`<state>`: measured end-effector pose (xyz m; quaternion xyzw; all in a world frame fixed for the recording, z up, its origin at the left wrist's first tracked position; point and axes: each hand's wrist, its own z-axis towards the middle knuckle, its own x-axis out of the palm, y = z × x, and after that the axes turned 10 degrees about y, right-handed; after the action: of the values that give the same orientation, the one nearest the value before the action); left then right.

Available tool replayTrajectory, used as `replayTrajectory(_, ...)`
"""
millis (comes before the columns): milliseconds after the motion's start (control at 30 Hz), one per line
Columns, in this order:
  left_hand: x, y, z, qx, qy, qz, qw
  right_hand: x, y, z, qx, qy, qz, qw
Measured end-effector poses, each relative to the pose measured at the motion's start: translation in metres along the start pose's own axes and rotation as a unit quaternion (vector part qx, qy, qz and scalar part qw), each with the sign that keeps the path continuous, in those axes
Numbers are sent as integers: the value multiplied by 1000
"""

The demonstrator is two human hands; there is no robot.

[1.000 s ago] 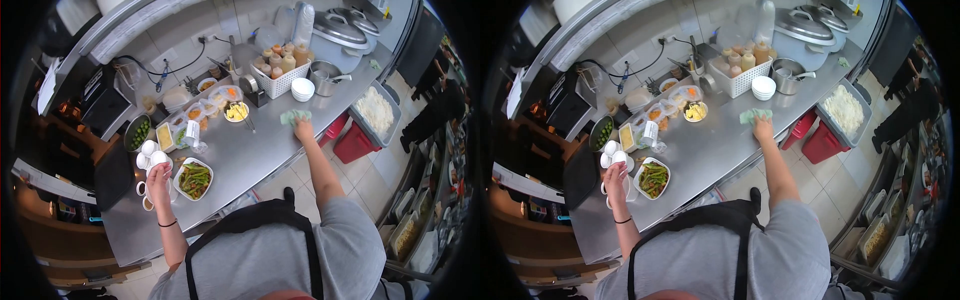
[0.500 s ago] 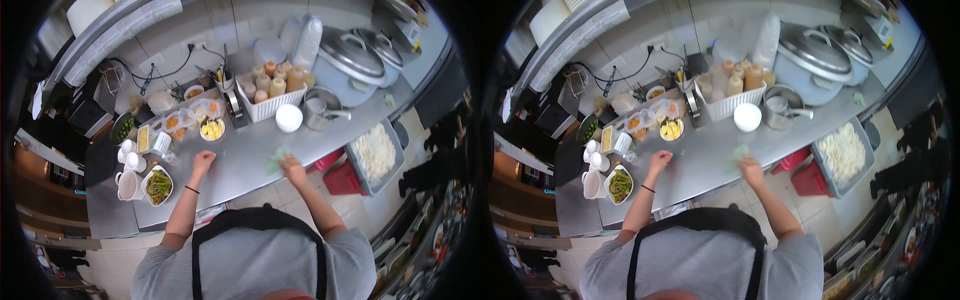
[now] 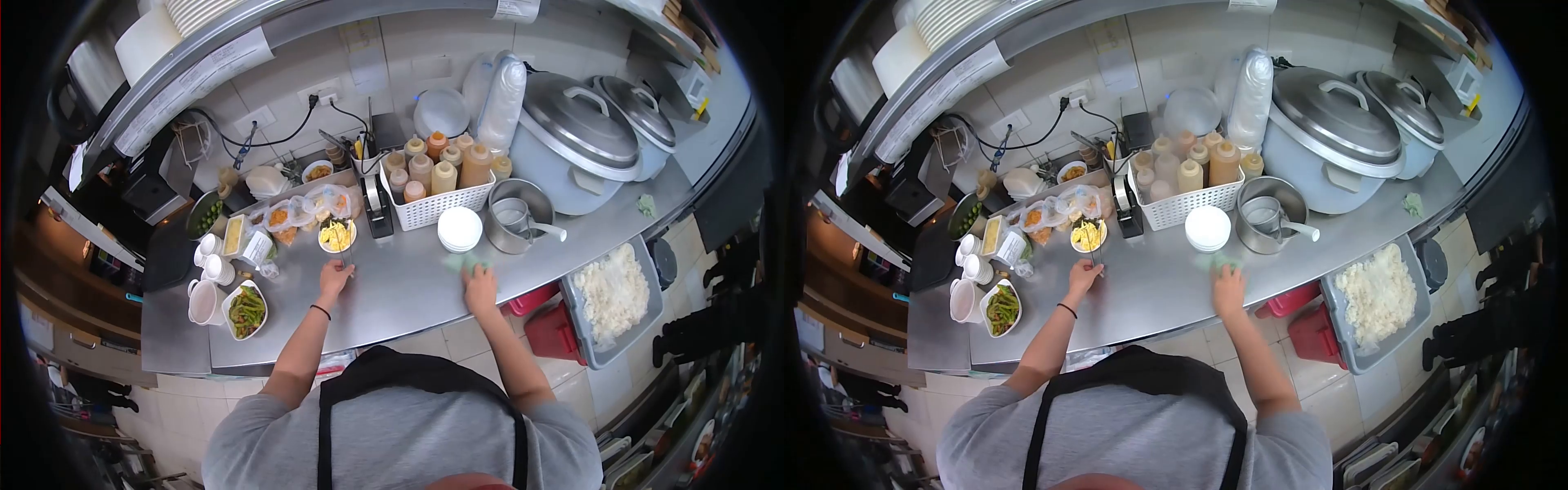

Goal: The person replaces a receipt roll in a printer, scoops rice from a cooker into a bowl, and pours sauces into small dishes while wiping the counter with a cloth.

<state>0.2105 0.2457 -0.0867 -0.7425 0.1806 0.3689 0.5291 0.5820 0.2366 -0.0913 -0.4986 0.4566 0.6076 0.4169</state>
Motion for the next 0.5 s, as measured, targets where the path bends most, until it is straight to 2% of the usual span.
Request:
replayTrajectory(33, 1, 4, 1, 3, 6, -35, 999, -5, 3, -19, -58, 42, 38, 997)
replayTrajectory(100, 0, 5, 1, 0, 18, -41, 999, -28, 12, -53, -232, 78, 133, 960)
replayTrajectory(133, -2, 5, 2, 0, 30, -46, 998, -34, 11, -58, -234, 83, 134, 959)
replayTrajectory(167, -3, 4, 1, -6, 31, -47, 998, -39, 6, -61, -220, 137, 273, 926)
replayTrajectory(200, -5, -1, 0, -23, 41, -34, 998, -43, 1, -64, -198, 188, 406, 872)
replayTrajectory(267, -7, -7, 1, -50, 51, -22, 997, -47, -21, -47, -101, 94, 310, 941)
replayTrajectory(300, -7, -7, 2, -44, 53, -17, 997, -49, -36, -37, -104, 104, 312, 939)
replayTrajectory(367, -7, -8, 2, -45, 49, -26, 997, -50, -50, -19, -28, 10, 149, 988)
replayTrajectory(400, -7, -7, 2, -54, 43, -40, 997, -45, -43, -13, -39, 25, 151, 987)
replayTrajectory(467, -7, 5, 3, -48, 42, -86, 994, -26, -22, -11, 58, 89, 44, 993)
replayTrajectory(500, -9, 8, 1, -50, 35, -113, 992, -13, -7, -11, 11, 135, 29, 990)
